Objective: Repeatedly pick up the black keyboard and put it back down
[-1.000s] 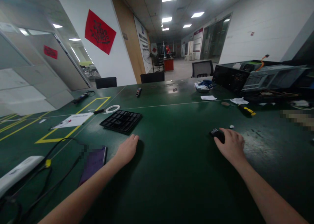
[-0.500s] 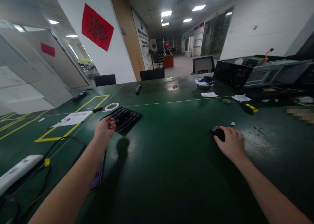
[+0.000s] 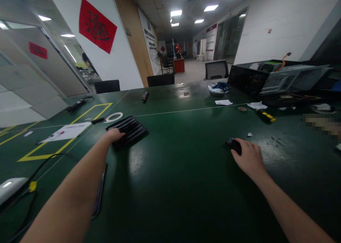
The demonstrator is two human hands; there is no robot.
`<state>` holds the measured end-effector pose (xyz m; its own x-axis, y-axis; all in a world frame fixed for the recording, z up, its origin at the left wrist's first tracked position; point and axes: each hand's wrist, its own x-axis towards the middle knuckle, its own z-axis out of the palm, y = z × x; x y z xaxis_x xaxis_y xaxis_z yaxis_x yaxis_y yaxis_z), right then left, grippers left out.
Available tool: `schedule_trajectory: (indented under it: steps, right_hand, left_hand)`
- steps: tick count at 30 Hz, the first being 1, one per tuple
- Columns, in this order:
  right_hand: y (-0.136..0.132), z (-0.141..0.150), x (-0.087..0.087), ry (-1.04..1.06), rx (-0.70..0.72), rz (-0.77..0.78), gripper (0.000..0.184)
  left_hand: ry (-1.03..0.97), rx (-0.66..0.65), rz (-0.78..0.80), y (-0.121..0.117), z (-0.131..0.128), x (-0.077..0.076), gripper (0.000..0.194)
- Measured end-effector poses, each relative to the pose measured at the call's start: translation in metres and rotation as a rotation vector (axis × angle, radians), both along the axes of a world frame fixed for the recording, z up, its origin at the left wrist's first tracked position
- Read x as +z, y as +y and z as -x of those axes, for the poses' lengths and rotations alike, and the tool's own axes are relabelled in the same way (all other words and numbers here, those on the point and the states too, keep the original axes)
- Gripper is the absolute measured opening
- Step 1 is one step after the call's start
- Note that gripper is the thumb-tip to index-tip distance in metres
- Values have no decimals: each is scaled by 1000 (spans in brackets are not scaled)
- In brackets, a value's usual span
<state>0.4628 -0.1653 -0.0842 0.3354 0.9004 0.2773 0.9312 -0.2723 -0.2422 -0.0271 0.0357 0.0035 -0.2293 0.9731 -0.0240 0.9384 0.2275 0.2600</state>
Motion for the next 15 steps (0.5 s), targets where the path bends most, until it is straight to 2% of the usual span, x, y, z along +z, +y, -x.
schedule_trajectory:
  steps: [4,7,9,10,11,13,15]
  right_hand:
    - [1,-1,0,66,0,-5,47]
    - [0,3,6,229,-7,-33,49]
    - [-1,10,13,394,45,-70,51]
    - [-2,14,17,487,92,-81,53]
    - [-4,19,21,578,146,-80,56]
    - [-8,29,29,749,269,-41,61]
    - [-14,39,35,895,399,-11,65]
  left_hand:
    - [100,-62,67,-7,-10,6,36]
    - [147,-125,56,-22,-37,3,35]
    - [118,-160,1,-43,-68,-3,34]
    - [44,-214,-86,-58,-88,-7,34]
    - [-66,-293,-157,-76,-109,-12,34]
    - [-156,-427,-196,-113,-153,-21,35]
    - [-384,-626,-192,-148,-194,-31,37]
